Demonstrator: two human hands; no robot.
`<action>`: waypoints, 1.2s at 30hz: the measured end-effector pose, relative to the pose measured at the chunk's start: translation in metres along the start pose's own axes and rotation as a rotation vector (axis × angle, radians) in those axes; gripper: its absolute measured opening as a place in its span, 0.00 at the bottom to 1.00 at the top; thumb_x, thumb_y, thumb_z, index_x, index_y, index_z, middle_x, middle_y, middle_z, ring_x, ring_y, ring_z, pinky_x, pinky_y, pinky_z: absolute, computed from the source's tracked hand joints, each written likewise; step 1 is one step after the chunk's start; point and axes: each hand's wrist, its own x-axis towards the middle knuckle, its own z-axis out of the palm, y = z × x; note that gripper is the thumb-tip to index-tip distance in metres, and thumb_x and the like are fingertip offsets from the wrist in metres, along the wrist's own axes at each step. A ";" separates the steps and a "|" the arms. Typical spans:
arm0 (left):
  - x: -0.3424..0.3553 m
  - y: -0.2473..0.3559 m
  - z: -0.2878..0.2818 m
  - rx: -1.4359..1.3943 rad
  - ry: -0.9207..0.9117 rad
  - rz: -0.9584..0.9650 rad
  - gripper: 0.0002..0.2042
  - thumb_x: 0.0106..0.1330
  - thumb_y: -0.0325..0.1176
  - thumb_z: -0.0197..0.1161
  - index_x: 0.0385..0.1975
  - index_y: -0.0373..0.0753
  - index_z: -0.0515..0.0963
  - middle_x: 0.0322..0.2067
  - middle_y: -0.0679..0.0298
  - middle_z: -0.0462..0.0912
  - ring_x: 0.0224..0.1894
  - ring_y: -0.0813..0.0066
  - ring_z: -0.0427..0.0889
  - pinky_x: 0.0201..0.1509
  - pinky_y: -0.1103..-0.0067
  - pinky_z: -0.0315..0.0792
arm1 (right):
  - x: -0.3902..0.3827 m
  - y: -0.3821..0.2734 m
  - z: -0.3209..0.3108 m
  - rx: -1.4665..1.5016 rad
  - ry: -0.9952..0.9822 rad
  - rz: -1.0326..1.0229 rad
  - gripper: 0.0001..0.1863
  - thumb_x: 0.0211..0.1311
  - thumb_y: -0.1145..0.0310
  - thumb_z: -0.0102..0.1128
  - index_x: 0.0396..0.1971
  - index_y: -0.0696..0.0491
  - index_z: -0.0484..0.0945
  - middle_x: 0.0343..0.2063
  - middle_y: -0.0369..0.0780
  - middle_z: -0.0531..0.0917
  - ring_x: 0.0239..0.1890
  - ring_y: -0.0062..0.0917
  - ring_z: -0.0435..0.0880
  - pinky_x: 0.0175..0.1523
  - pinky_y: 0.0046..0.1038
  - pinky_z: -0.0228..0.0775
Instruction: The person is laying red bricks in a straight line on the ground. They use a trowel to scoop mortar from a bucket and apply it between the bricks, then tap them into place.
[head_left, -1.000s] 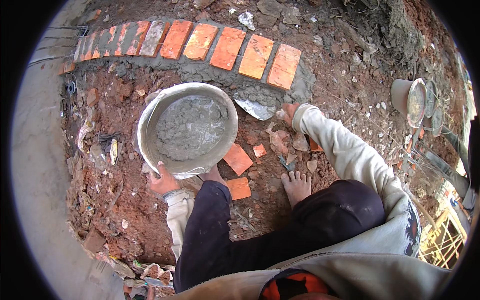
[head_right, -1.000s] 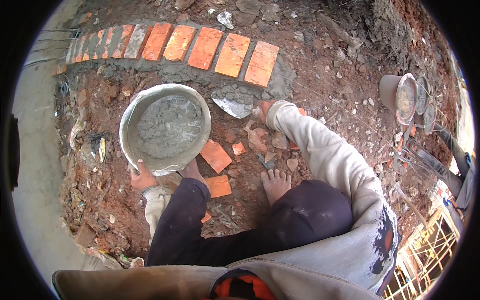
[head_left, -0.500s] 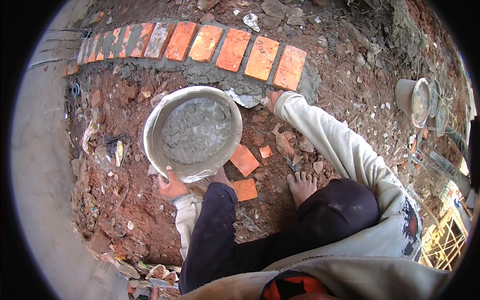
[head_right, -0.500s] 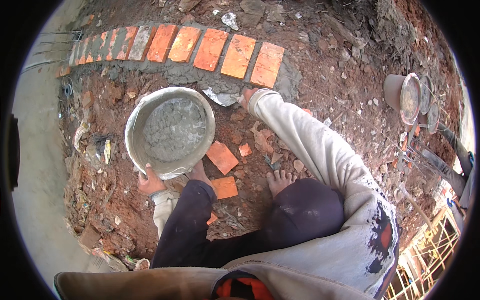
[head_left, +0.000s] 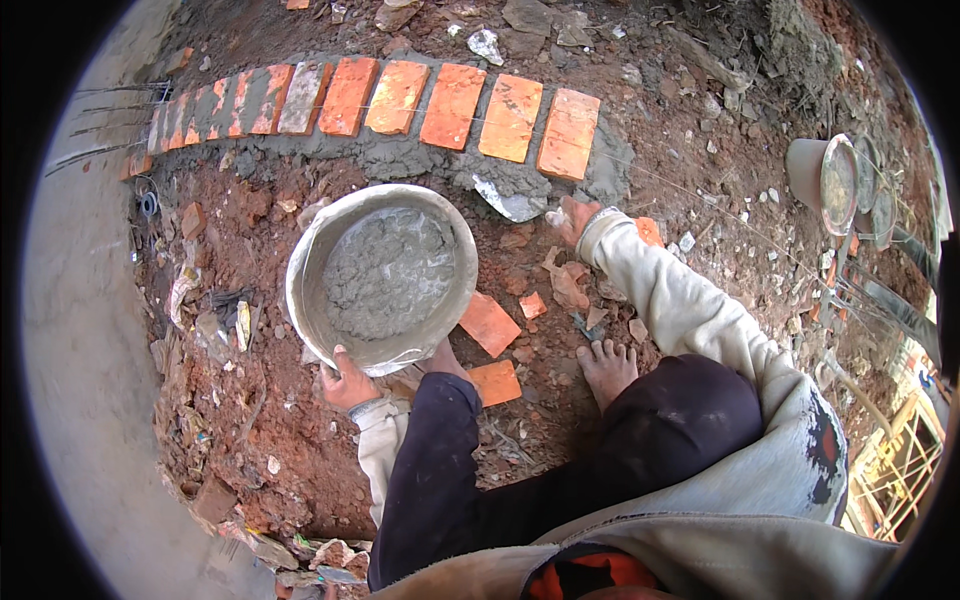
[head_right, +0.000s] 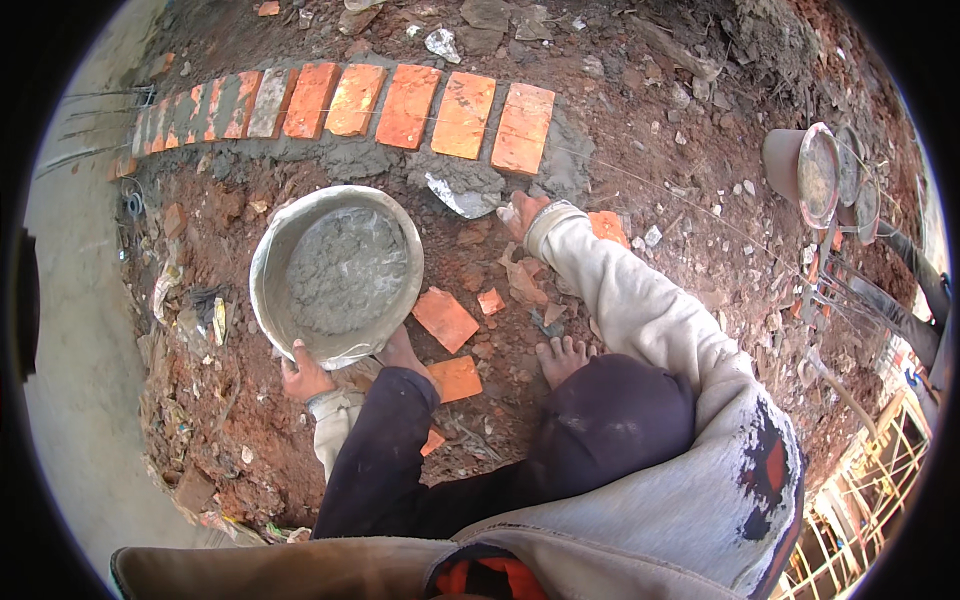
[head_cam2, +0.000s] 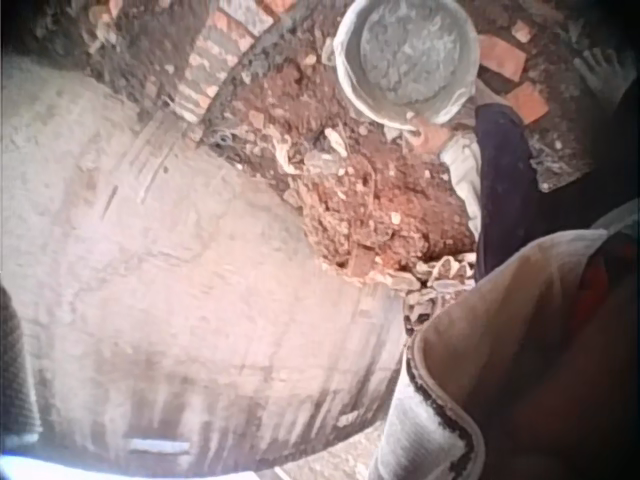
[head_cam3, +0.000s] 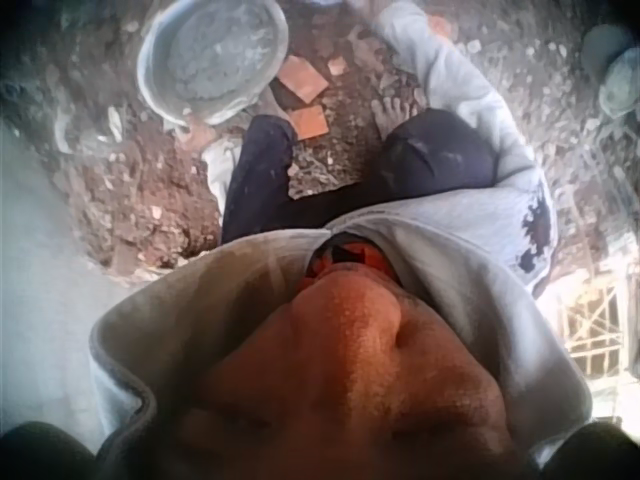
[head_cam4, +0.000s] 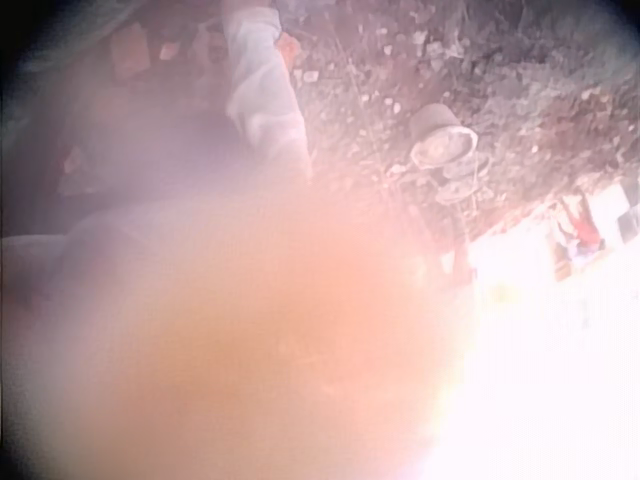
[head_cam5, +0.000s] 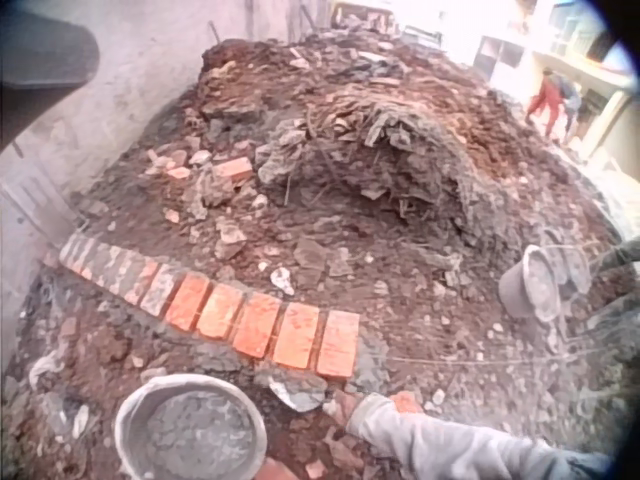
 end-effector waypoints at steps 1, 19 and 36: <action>0.002 -0.002 -0.001 -0.008 -0.010 0.016 0.17 0.65 0.36 0.63 0.42 0.25 0.78 0.32 0.58 0.83 0.30 0.75 0.77 0.35 0.76 0.74 | -0.007 0.008 -0.003 -0.026 0.002 -0.020 0.24 0.64 0.47 0.51 0.44 0.54 0.73 0.32 0.57 0.82 0.39 0.53 0.82 0.46 0.49 0.73; 0.014 0.007 0.003 0.104 0.015 0.006 0.20 0.62 0.40 0.64 0.40 0.25 0.79 0.32 0.54 0.85 0.30 0.70 0.80 0.36 0.72 0.75 | -0.071 0.081 -0.042 0.232 0.524 -0.261 0.19 0.65 0.58 0.52 0.43 0.59 0.71 0.31 0.49 0.79 0.34 0.48 0.80 0.42 0.42 0.71; 0.052 -0.021 0.005 -0.195 -0.168 -0.241 0.12 0.53 0.24 0.58 0.38 0.28 0.75 0.28 0.60 0.81 0.28 0.71 0.78 0.34 0.75 0.73 | 0.007 0.001 -0.075 -0.087 0.319 -0.351 0.23 0.64 0.60 0.53 0.52 0.59 0.64 0.39 0.55 0.77 0.41 0.53 0.80 0.46 0.44 0.73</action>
